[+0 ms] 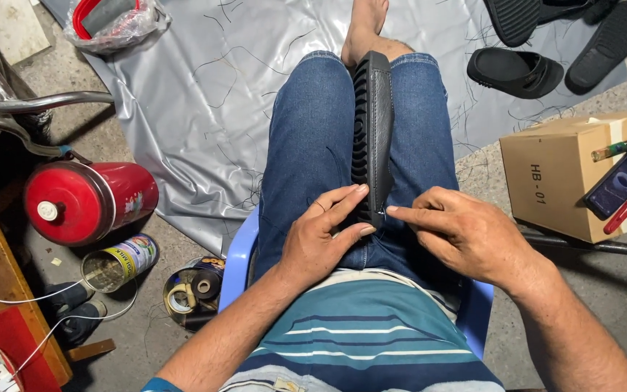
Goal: Hand-sewing the upper strap of a black sandal to its sole using a needle and thread.
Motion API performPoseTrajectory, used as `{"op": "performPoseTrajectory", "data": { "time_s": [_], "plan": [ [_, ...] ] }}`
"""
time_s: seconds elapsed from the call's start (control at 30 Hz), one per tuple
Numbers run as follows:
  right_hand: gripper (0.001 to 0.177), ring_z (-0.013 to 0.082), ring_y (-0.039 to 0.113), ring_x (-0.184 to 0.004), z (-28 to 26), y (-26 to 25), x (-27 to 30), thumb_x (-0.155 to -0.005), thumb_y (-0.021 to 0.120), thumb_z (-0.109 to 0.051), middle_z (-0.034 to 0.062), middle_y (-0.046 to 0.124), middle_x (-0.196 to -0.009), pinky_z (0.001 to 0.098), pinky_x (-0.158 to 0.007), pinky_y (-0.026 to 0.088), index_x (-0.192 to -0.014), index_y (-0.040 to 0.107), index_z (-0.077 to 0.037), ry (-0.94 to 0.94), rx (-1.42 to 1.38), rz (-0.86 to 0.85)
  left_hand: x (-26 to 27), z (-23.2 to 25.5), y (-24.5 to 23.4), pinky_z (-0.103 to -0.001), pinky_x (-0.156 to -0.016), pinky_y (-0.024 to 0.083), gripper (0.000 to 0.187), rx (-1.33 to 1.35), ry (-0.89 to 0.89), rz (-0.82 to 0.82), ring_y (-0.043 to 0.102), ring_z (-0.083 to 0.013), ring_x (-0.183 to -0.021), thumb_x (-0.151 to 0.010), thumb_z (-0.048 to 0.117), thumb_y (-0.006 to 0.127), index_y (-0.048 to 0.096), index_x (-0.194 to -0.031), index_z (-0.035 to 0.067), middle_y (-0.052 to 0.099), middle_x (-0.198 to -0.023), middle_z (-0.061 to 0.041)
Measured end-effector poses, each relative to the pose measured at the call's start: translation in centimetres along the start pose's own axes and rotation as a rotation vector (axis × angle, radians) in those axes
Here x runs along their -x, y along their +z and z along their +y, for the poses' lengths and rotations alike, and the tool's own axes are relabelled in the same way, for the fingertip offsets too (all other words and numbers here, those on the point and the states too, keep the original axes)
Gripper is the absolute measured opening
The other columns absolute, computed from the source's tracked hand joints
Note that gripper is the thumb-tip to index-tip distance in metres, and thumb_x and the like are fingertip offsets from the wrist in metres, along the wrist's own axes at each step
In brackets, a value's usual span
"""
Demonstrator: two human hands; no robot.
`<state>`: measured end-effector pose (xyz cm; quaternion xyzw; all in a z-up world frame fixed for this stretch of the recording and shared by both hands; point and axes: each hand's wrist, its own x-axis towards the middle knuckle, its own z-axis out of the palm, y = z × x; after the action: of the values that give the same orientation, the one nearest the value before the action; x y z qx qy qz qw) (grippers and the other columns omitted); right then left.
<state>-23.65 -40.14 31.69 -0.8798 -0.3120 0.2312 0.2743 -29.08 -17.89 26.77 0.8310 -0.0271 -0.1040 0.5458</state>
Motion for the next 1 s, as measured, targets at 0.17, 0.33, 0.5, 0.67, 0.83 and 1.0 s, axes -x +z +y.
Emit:
{"op": "performPoseTrajectory", "data": {
  "time_s": [0.17,0.33,0.5,0.67,0.83,1.0],
  "plan": [
    [0.041,0.0192,0.057,-0.081,0.2,0.3,0.0,-0.08,0.052,-0.013,0.0009,0.056,-0.092,0.0335,-0.066,0.046,-0.118,0.059,-0.026,-0.044,0.043,0.016,0.0,-0.3,0.2,-0.026,-0.088,0.047,0.048,-0.025,-0.007,-0.003,0.058,-0.0135,-0.11,-0.079,0.03,0.067,0.05,-0.124,0.027,0.054,-0.126,-0.001],
    [0.042,0.0182,0.058,-0.082,0.1,0.1,0.1,-0.079,0.052,-0.012,0.0,0.056,-0.092,0.0336,-0.061,0.047,-0.117,0.059,-0.027,-0.028,0.064,0.019,0.0,-0.3,0.3,-0.026,-0.087,0.048,0.048,-0.026,-0.009,0.004,0.058,-0.0129,-0.109,-0.079,0.032,0.067,0.05,-0.124,0.028,0.054,-0.126,-0.001],
    [0.042,0.0187,0.058,-0.079,-0.1,0.2,0.0,-0.079,0.05,-0.012,-0.0004,0.057,-0.091,0.0345,-0.061,0.047,-0.117,0.059,-0.027,-0.013,0.045,0.011,0.1,-0.6,0.4,-0.027,-0.085,0.049,0.049,-0.047,-0.014,-0.002,0.059,-0.0128,-0.108,-0.079,0.033,0.066,0.049,-0.124,0.031,0.054,-0.126,0.0],
    [0.044,0.0199,0.058,-0.081,-0.1,0.3,0.0,-0.079,0.052,-0.012,0.001,0.056,-0.092,0.0348,-0.064,0.047,-0.119,0.058,-0.027,-0.024,0.062,0.009,0.0,-0.3,0.4,-0.027,-0.081,0.05,0.05,-0.059,-0.038,0.002,0.059,-0.011,-0.106,-0.078,0.034,0.067,0.049,-0.124,0.032,0.054,-0.125,0.003],
    [0.044,0.0184,0.057,-0.078,-1.4,0.8,0.5,-0.078,0.052,-0.018,-0.0029,0.054,-0.088,0.037,-0.056,0.048,-0.12,0.057,-0.031,0.121,0.166,0.005,-0.4,0.3,0.6,-0.03,-0.073,0.051,0.058,-0.089,-0.054,-0.015,0.061,-0.0113,-0.096,-0.077,0.035,0.068,0.042,-0.129,0.034,0.053,-0.122,0.003],
    [0.031,0.0181,0.062,-0.08,-1.6,2.0,1.2,-0.077,0.057,-0.022,-0.0072,0.06,-0.09,0.0316,-0.068,0.051,-0.105,0.066,-0.032,0.286,0.122,0.203,-1.2,1.2,0.8,-0.047,-0.077,0.053,0.053,0.018,-0.025,0.024,0.062,-0.0352,-0.095,-0.077,0.034,0.069,0.049,-0.127,0.032,0.056,-0.115,-0.005]
  ]
}}
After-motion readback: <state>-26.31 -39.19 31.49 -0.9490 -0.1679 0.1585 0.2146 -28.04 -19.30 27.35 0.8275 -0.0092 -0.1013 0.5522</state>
